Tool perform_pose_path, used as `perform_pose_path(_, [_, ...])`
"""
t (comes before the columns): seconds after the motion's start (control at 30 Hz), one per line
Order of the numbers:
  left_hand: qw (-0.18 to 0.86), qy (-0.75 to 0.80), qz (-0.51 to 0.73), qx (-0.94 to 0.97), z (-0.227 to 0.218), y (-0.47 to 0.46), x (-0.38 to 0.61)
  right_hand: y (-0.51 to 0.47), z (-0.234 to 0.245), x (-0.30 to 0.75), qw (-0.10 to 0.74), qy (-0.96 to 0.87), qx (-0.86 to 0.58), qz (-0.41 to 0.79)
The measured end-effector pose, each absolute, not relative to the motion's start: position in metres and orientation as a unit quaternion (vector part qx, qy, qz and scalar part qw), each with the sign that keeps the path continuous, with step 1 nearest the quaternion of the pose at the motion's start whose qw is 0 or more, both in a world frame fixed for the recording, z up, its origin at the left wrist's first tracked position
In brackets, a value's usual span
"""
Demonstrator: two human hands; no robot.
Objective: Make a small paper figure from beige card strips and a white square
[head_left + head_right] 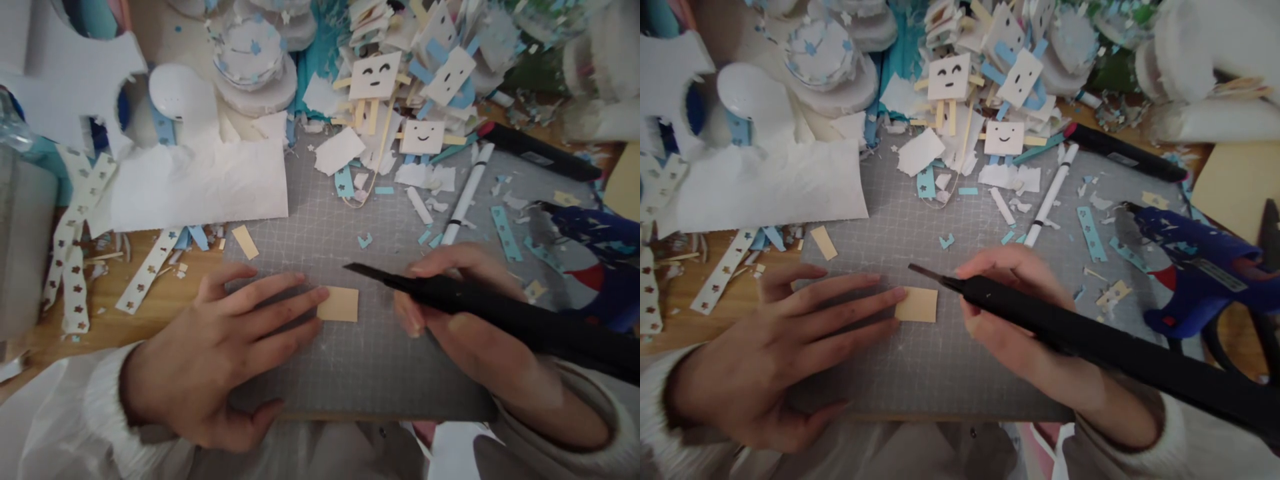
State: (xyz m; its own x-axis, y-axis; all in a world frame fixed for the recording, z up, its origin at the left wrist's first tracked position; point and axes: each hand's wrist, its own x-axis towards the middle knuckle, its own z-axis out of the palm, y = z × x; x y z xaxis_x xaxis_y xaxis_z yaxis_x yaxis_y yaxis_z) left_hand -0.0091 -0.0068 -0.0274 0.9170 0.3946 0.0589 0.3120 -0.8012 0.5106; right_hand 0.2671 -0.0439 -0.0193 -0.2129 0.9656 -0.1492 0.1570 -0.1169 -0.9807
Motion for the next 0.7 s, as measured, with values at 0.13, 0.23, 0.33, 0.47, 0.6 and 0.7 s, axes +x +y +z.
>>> perform_pose_path(0.13, [0.257, 0.188, 0.075, 0.945, -0.027, -0.007, -0.010, -0.046, -0.017, 0.264, 0.386, -0.513, -0.448, 0.623])
perform_pose_path(0.23, [0.263, 0.191, 0.077, 0.943, -0.027, -0.007, -0.010, -0.046, -0.014, 0.257, 0.357, -0.519, -0.478, 0.612])
perform_pose_path(0.33, [0.265, 0.189, 0.081, 0.942, -0.027, -0.007, -0.010, -0.044, -0.011, 0.251, 0.331, -0.529, -0.510, 0.593])
perform_pose_path(0.47, [0.272, 0.188, 0.080, 0.941, -0.027, -0.007, -0.011, -0.041, -0.009, 0.247, 0.310, -0.550, -0.507, 0.587])
perform_pose_path(0.6, [0.271, 0.185, 0.091, 0.940, -0.028, -0.008, -0.011, -0.043, -0.010, 0.248, 0.291, -0.578, -0.513, 0.564])
perform_pose_path(0.7, [0.272, 0.186, 0.093, 0.940, -0.028, -0.008, -0.011, -0.045, -0.011, 0.248, 0.285, -0.598, -0.516, 0.543])
